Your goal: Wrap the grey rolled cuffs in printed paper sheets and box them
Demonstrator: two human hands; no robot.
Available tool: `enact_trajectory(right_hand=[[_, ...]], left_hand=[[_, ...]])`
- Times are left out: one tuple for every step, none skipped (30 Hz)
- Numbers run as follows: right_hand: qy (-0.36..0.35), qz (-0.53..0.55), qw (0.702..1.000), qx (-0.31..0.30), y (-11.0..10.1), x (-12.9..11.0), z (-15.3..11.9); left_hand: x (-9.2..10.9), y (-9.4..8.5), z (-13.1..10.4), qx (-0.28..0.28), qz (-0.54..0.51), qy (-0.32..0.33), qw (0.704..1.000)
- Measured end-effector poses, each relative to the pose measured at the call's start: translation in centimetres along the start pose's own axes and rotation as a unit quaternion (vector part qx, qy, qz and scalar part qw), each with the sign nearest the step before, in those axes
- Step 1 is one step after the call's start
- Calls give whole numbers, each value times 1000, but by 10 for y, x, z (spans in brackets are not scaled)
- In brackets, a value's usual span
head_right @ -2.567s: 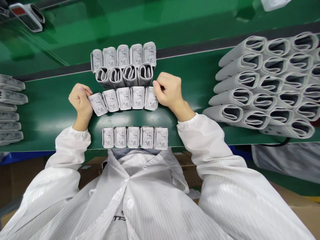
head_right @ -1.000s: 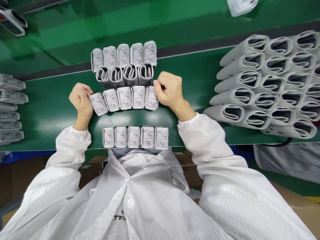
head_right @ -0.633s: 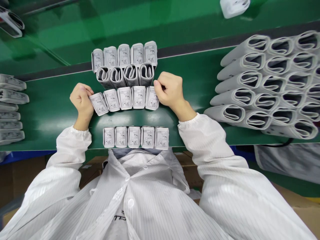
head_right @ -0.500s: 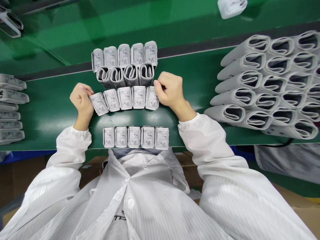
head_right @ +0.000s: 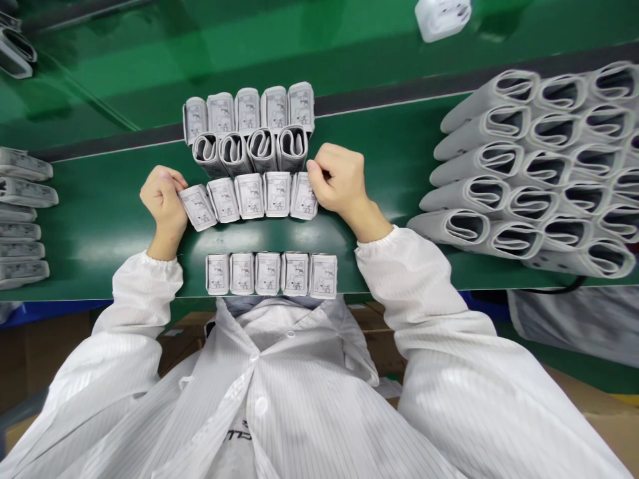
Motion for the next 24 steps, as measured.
enact_trajectory(right_hand=[[1, -1, 1000, -1, 0, -2, 1], [1, 0, 1000, -2, -1, -4, 1], [2, 0, 1000, -2, -1, -5, 2], [2, 0, 1000, -2, -2, -6, 2], [2, -1, 1000, -2, -2, -6, 2], [2, -3, 1000, -2, -2, -6, 2], [3, -5, 1000, -3, -2, -5, 2], [3, -6, 1000, -3, -1, -3, 1], [3, -4, 1000, -3, -1, -1, 1], [2, 2, 1000, -2, -1, 0, 0], [0, 10, 1000, 0, -1, 1, 0], [-1, 18, 1000, 2, -1, 2, 0], [-2, 23, 1000, 4, -1, 2, -1], [-1, 26, 1000, 5, -1, 3, -1], [2, 26, 1000, 5, -1, 3, -1], [5, 23, 1000, 3, -1, 3, -1], [7, 21, 1000, 0, 0, 2, -1], [8, 20, 1000, -3, 0, 2, -1], [6, 20, 1000, -2, 0, 1, 0], [4, 21, 1000, 0, -1, 0, 0], [1, 20, 1000, 2, -1, -1, 0], [0, 19, 1000, 5, -2, -1, 0], [0, 16, 1000, 6, -2, 0, 0], [1, 12, 1000, 5, -1, 1, -1]], left_hand=[[0, 0, 0, -1, 0, -3, 1000], [0, 0, 0, -1, 0, -5, 1000], [-1, 0, 0, -2, -2, -6, 1000], [-2, 1, -1, -4, -4, -8, 1000], [-3, 1, -1, -6, -7, -9, 1000], [-5, 1, -2, -9, -9, -11, 1000], [-7, 2, -2, -12, -13, -13, 1000], [-8, 2, -2, -13, -17, -14, 1000], [-9, 2, -2, -14, -21, -14, 1000], [-9, 2, -2, -13, -25, -13, 1000], [-9, 2, -2, -12, -29, -11, 999], [-7, 2, -2, -11, -32, -7, 999], [-5, 1, -2, -9, -34, -2, 999], [-3, 1, -1, -7, -35, 4, 999], [0, 1, -1, -4, -34, 12, 999], [3, 0, -1, -1, -32, 20, 999], [6, 0, -1, 2, -29, 27, 999], [8, -1, -1, 5, -26, 34, 999], [10, -1, 0, 7, -24, 39, 999], [11, -2, 0, 8, -23, 41, 999], [11, -2, 0, 7, -23, 39, 999], [10, -1, 0, 5, -23, 34, 999], [9, 0, 0, 2, -22, 29, 999], [9, 0, 0, 0, -24, 25, 999]])
Point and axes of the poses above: each hand's wrist, its own z-axis towards the middle knuckle, its own y-axis out of the palm, x = y × z, the point moved 10 cm from there along z, towards the middle knuckle, and after that the axes turned 1 degree about -z, right-handed, at the moved point
